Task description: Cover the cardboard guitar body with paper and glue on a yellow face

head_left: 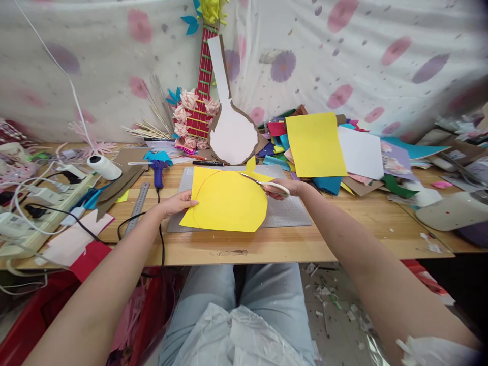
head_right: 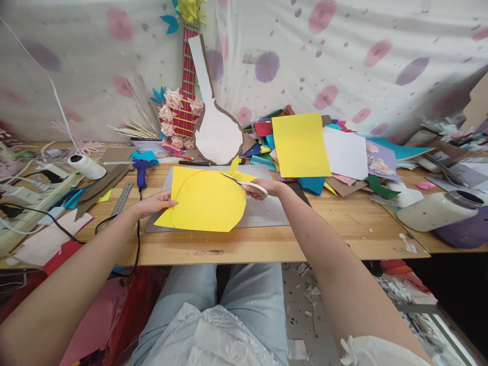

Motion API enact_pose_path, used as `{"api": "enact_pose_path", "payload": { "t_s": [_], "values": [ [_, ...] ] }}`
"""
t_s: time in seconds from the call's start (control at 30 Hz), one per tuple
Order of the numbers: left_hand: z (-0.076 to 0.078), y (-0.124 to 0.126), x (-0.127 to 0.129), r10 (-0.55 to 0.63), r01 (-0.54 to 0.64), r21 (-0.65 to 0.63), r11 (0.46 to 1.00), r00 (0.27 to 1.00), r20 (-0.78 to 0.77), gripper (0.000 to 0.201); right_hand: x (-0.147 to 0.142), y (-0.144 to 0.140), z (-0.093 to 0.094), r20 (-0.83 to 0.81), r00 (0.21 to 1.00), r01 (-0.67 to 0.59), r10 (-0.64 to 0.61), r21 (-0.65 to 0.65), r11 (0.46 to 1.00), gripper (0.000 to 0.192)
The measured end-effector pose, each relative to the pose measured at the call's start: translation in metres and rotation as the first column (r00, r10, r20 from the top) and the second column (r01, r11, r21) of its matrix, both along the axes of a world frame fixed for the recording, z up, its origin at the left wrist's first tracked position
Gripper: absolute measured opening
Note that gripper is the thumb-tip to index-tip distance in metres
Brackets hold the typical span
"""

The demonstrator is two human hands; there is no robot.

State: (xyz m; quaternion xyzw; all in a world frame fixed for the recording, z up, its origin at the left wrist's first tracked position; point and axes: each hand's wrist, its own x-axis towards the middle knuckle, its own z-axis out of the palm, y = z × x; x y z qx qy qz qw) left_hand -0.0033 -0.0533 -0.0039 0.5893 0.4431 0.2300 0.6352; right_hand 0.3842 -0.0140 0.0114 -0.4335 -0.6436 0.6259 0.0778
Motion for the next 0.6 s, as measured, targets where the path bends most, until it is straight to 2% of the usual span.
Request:
{"api": "enact_pose_path", "payload": {
  "t_s": [0.3,0.6],
  "values": [
    [-0.005,0.002,0.0,-0.024,0.024,-0.029,0.999,1.0,0.009,0.06,-0.001,-0.003,0.004,0.026,1.0,0.017,-0.017,0.03,0.999,0.052],
    [-0.007,0.004,0.001,-0.083,0.083,-0.023,0.996,0.996,0.03,0.054,-0.011,-0.006,0.012,0.062,0.989,-0.142,0.132,0.195,0.97,0.059]
  ]
}}
